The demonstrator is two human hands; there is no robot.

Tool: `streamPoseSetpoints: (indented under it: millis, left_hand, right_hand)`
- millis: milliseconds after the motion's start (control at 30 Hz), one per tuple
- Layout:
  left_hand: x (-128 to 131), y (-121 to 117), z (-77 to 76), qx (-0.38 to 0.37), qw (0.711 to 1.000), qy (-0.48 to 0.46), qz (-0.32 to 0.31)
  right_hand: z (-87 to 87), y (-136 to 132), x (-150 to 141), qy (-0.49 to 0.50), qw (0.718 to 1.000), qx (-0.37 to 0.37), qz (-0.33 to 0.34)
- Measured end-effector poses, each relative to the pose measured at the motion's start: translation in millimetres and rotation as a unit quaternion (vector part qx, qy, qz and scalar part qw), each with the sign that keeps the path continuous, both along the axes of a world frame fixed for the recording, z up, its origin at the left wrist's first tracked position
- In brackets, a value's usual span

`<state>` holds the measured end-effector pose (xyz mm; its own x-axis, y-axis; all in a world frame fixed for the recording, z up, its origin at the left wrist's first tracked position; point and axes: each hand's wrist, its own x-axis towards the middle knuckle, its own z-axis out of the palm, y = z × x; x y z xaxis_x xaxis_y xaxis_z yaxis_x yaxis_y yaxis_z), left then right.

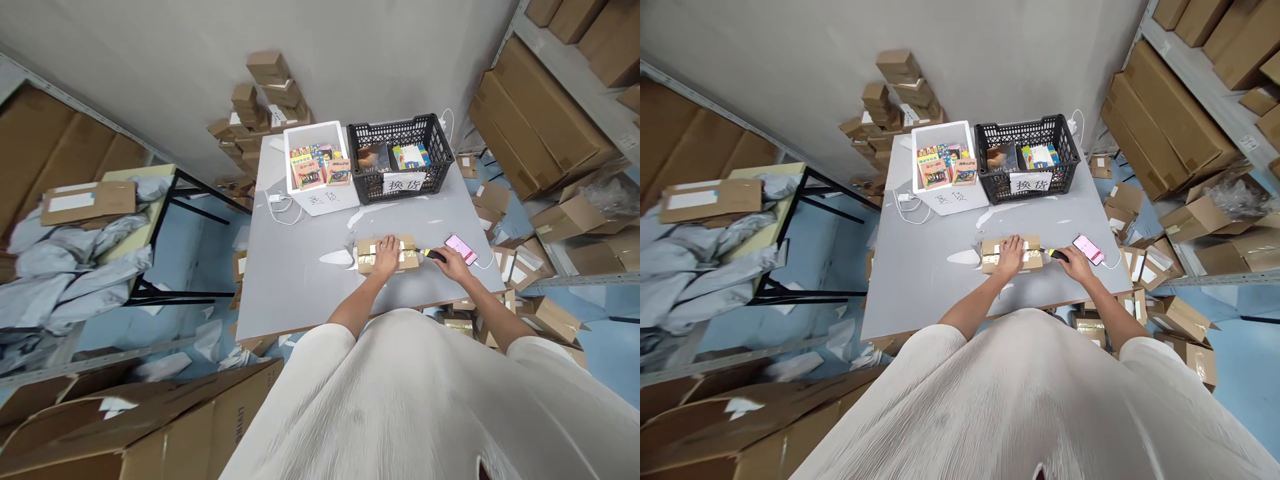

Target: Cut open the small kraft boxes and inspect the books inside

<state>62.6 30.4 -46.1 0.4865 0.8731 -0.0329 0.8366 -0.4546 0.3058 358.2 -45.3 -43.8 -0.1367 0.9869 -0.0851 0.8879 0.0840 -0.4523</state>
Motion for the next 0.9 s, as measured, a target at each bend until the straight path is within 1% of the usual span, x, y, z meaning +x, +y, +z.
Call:
streamPoseSetpoints:
  millis: [167, 267, 333, 433, 500, 600, 667, 767, 900]
  left_hand:
    - [-1, -2, 0.0, -0.001, 1.0, 0.004, -0.001]
    - [-2, -4, -1.2, -0.01, 1.0, 0.011, 0.006]
    - [-2, -5, -2.8, -0.018, 0.999, 0.007, 0.027]
    - [-2, -3, -5.7, -0.027, 0.996, -0.029, 0.074]
    - [-6, -1, -7.3, -0.031, 0.995, -0.065, 0.074]
    - [-21, -2, -8.4, -0.031, 0.994, -0.094, 0.045]
    - [-37, -6, -8.4, -0.032, 0.994, -0.091, 0.046]
    - [-63, -13, -8.1, -0.035, 0.994, -0.084, 0.055]
    - [-92, -26, -10.4, -0.041, 0.991, -0.081, 0.099]
  right_hand:
    - [5.9, 14, -10, 0.01, 0.999, -0.003, 0.039]
    - [6.2, 21, -8, 0.014, 0.999, -0.004, 0.036]
    - [1.3, 19, 2, 0.019, 1.0, -0.003, 0.019]
    - [-12.7, 8, 21, 0.044, 0.999, 0.002, -0.025]
    - [-23.1, -1, 30, 0.076, 0.995, 0.012, -0.063]
    - [-33.9, -8, 28, 0.127, 0.987, 0.02, -0.101]
    - [-35.8, -8, 18, 0.159, 0.981, 0.016, -0.109]
    - [-31.9, 1, -2, 0.2, 0.974, 0.002, -0.108]
    - [-24.0, 20, -30, 0.238, 0.966, -0.026, -0.101]
